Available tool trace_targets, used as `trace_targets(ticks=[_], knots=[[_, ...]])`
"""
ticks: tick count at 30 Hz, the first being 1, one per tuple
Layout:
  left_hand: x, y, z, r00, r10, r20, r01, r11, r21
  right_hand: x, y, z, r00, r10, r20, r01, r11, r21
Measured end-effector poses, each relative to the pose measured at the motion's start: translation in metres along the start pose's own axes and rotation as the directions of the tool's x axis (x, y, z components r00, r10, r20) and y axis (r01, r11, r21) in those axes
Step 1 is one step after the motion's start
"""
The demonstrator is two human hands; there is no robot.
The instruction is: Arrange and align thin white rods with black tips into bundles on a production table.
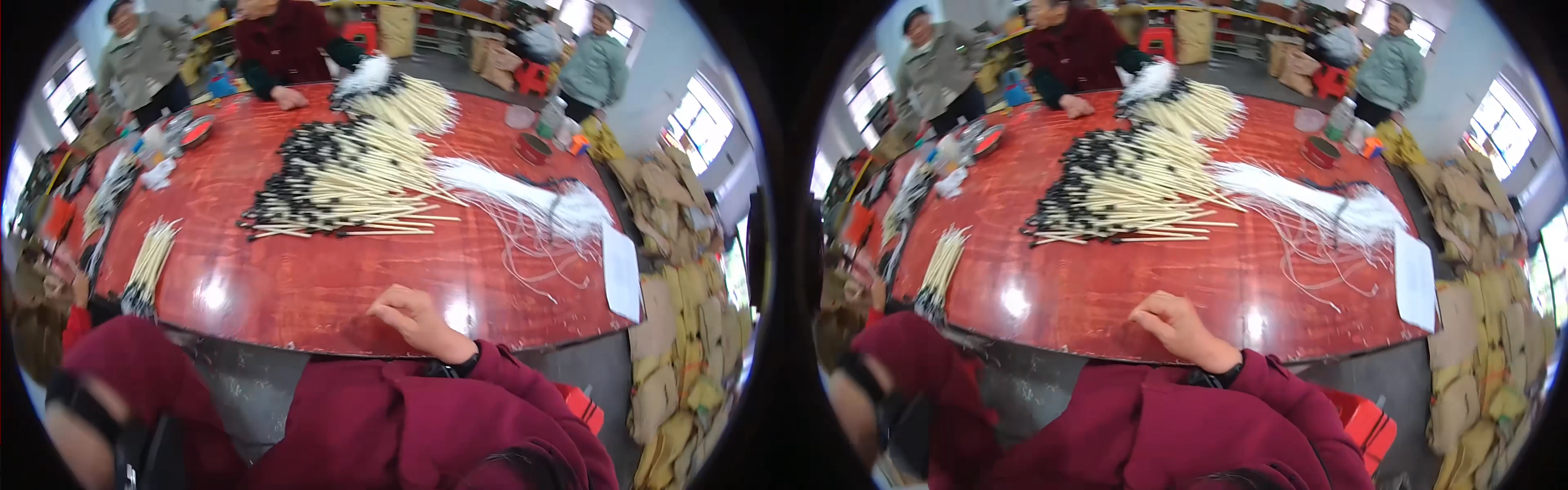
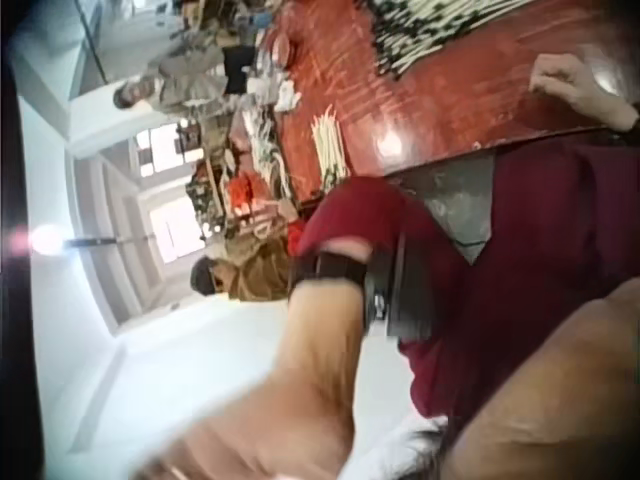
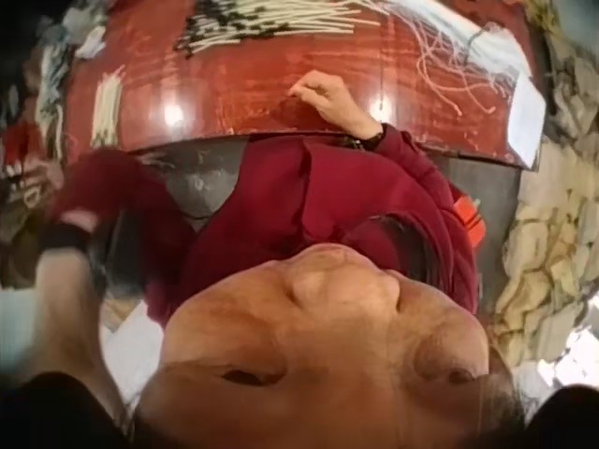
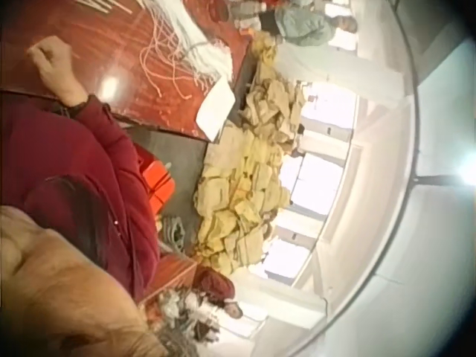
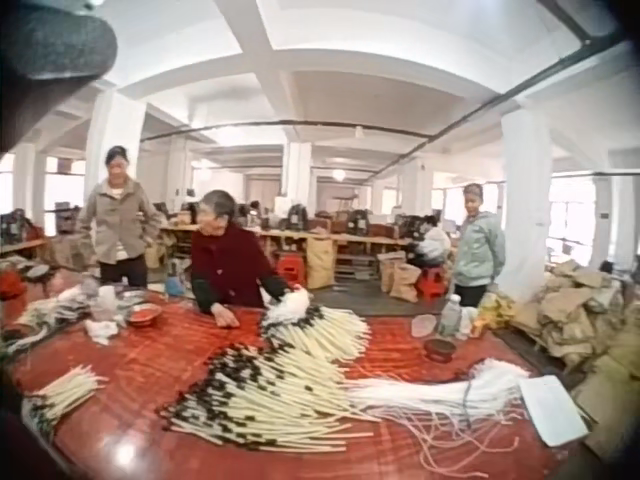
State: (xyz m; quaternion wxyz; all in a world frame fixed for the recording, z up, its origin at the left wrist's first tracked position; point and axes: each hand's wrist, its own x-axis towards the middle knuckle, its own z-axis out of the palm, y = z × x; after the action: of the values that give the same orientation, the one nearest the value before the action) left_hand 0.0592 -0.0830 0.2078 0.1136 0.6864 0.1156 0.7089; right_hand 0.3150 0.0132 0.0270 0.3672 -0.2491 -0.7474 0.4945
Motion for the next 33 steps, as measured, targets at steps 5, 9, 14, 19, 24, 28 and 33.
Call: trace_targets(ticks=[5,9,14,19,24,28,33], knots=[[-0.013,-0.030,0.018,0.997,-0.078,-0.003,0.077,0.992,-0.103,-0.004,0.001,0.004,1.000,0.000,0.006,0.000,0.999,0.055],[-0.009,-0.039,0.020,0.999,-0.050,-0.010,0.050,0.996,-0.077,-0.011,0.007,0.006,1.000,-0.021,0.001,0.020,0.996,0.088],[0.003,-0.045,0.016,1.000,-0.003,-0.009,0.003,1.000,-0.012,-0.012,0.009,0.002,0.997,-0.073,0.032,0.071,0.995,0.070],[0.002,-0.049,0.014,1.000,-0.012,-0.024,0.013,0.999,0.038,-0.011,0.013,0.004,0.998,-0.052,0.041,0.050,0.998,0.043],[-0.023,-0.054,0.025,0.987,-0.144,-0.076,0.146,0.989,0.018,-0.009,0.015,0.003,0.999,-0.052,-0.003,0.052,0.998,0.036],[-0.047,-0.059,0.036,0.962,-0.244,-0.124,0.245,0.970,-0.006,-0.003,0.015,0.003,0.997,-0.082,-0.001,0.082,0.996,0.025],[-0.076,-0.054,0.046,0.921,-0.356,-0.157,0.357,0.934,-0.024,-0.003,0.013,0.003,0.997,-0.071,0.024,0.070,0.997,0.023]])
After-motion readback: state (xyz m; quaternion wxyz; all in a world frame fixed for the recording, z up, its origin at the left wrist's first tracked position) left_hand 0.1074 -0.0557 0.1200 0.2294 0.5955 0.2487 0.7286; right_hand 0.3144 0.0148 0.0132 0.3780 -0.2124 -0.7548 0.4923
